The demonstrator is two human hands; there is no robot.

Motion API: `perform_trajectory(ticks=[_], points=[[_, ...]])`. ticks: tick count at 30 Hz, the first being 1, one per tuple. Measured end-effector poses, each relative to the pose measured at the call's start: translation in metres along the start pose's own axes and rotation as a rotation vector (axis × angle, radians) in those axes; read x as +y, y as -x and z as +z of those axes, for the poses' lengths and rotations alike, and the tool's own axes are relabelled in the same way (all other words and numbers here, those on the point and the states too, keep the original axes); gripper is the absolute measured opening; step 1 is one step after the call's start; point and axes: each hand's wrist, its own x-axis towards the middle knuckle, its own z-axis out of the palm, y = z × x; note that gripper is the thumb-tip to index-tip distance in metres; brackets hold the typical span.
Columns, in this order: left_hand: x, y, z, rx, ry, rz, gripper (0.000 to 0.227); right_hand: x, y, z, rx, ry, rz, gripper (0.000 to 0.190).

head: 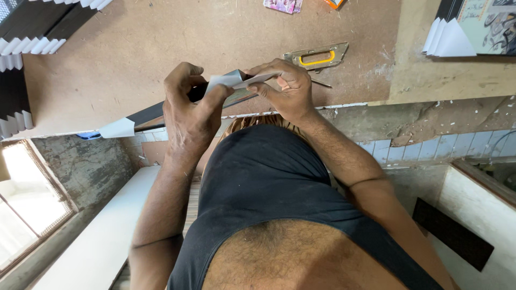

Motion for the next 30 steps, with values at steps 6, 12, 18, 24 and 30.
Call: perform_trajectory(ticks=[6, 12, 18, 24, 30], points=[[0.009, -0.008, -0.008, -0.022, 0.043, 0.018, 0.021, 0.001, -0.004, 0.000, -0.042, -0.076, -0.038, 0.018], [0.021, -0.007, -0.020, -0.075, 0.157, -0.008, 0.020, 0.014, -0.011, -0.010, -0.172, -0.266, -0.095, 0.023], [0.036, 0.005, -0.022, -0.047, 0.152, -0.054, 0.021, 0.043, -0.060, -0.013, -0.675, -0.432, 0.018, 0.021], [0.047, 0.011, -0.026, -0.101, 0.150, -0.192, 0.043, 0.034, -0.074, 0.010, -0.978, -0.488, 0.534, 0.027], [0.041, 0.023, -0.027, -0.190, 0.084, -0.259, 0.034, 0.024, -0.061, 0.011, -0.752, 0.022, 0.219, 0.035]])
